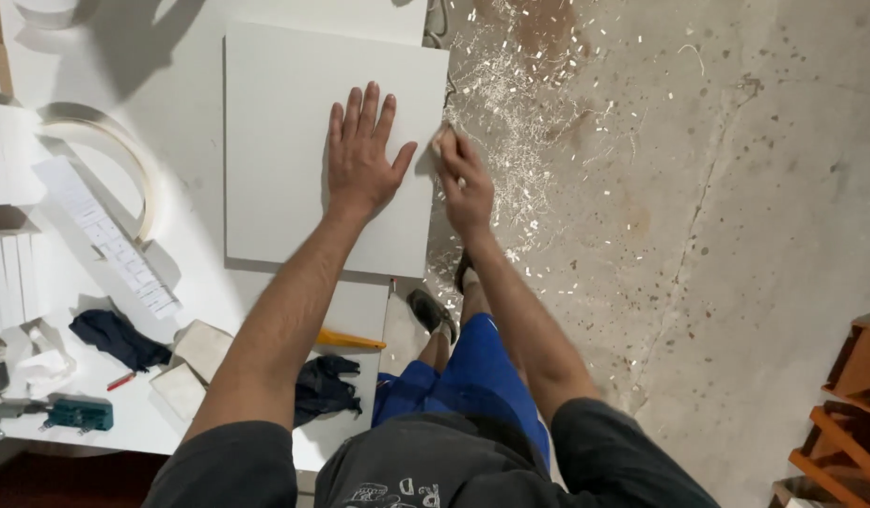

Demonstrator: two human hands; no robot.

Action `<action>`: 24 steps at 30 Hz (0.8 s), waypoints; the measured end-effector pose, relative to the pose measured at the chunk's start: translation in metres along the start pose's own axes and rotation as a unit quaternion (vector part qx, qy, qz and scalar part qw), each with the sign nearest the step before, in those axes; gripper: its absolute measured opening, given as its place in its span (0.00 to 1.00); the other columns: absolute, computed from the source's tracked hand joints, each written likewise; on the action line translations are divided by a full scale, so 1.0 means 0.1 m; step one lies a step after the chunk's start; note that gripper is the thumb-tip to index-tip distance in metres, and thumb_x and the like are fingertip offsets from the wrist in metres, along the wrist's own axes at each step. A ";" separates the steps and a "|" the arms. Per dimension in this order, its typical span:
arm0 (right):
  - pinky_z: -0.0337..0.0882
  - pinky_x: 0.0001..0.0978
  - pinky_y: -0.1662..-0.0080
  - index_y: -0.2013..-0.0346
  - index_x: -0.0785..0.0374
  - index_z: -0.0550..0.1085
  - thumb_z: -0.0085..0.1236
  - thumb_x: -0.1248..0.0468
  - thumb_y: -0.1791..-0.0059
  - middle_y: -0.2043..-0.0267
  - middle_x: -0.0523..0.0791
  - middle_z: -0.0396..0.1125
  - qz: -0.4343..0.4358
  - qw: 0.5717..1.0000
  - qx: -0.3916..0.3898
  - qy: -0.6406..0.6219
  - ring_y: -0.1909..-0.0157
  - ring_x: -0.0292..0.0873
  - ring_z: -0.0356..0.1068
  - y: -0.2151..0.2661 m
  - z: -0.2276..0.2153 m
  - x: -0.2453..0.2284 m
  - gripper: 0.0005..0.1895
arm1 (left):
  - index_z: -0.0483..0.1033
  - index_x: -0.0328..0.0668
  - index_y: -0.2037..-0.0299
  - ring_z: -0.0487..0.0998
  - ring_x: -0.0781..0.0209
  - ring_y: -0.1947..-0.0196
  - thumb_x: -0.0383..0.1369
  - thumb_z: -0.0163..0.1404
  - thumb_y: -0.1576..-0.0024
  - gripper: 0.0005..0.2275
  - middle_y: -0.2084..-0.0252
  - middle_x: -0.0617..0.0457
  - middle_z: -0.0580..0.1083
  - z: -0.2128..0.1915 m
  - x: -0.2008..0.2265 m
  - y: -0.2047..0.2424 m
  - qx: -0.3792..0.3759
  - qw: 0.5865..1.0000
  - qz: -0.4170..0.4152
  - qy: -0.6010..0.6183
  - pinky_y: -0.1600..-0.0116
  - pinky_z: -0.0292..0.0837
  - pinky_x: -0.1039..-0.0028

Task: The person irons a white rectangular board on a workbench using a steam iron. They then pick up a sanding block and sand the edges of the board, followed by using a handheld sander to smooth the surface.

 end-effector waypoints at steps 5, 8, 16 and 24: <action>0.65 0.32 0.54 0.33 0.62 0.63 0.43 0.62 0.41 0.37 0.54 0.66 -0.042 0.996 -0.005 0.081 0.53 0.45 0.65 1.16 0.03 0.12 0.21 | 0.52 0.43 0.22 0.40 0.50 0.21 0.52 0.38 0.30 0.31 0.20 0.46 0.45 -0.02 0.00 -0.05 -0.029 0.999 -0.012 0.010 0.21 0.30 0.54; 0.74 0.39 0.43 0.40 0.62 0.73 0.50 0.65 0.43 0.32 0.54 0.63 -0.064 0.994 0.010 0.085 0.43 0.52 0.72 1.66 0.03 0.16 0.17 | 0.52 0.44 0.22 0.40 0.50 0.21 0.52 0.39 0.30 0.31 0.20 0.46 0.44 -0.02 -0.03 0.00 -0.030 0.999 -0.021 0.015 0.21 0.31 0.54; 0.81 0.38 0.45 0.34 0.62 0.62 0.40 0.60 0.40 0.41 0.52 0.67 0.018 1.000 -0.002 0.016 0.43 0.50 0.72 0.79 0.05 -0.04 0.20 | 0.56 0.41 0.23 0.42 0.48 0.21 0.51 0.42 0.31 0.31 0.21 0.45 0.47 0.02 -0.03 -0.03 -0.002 1.000 0.002 0.019 0.21 0.33 0.53; 0.61 0.48 0.31 0.33 0.62 0.68 0.51 0.63 0.42 0.33 0.57 0.62 -0.054 0.996 0.062 -0.046 0.31 0.56 0.63 -0.26 0.19 0.71 0.22 | 0.67 0.49 0.28 0.56 0.41 0.25 0.59 0.47 0.37 0.32 0.25 0.44 0.60 0.17 -0.09 0.00 0.105 0.994 0.037 -0.020 0.24 0.40 0.47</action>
Point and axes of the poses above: each hand's wrist, its own y-axis away from the middle knuckle, its own z-axis out of the palm, x = y × z, the point moved 9 cm from there along -y, towards the middle knuckle
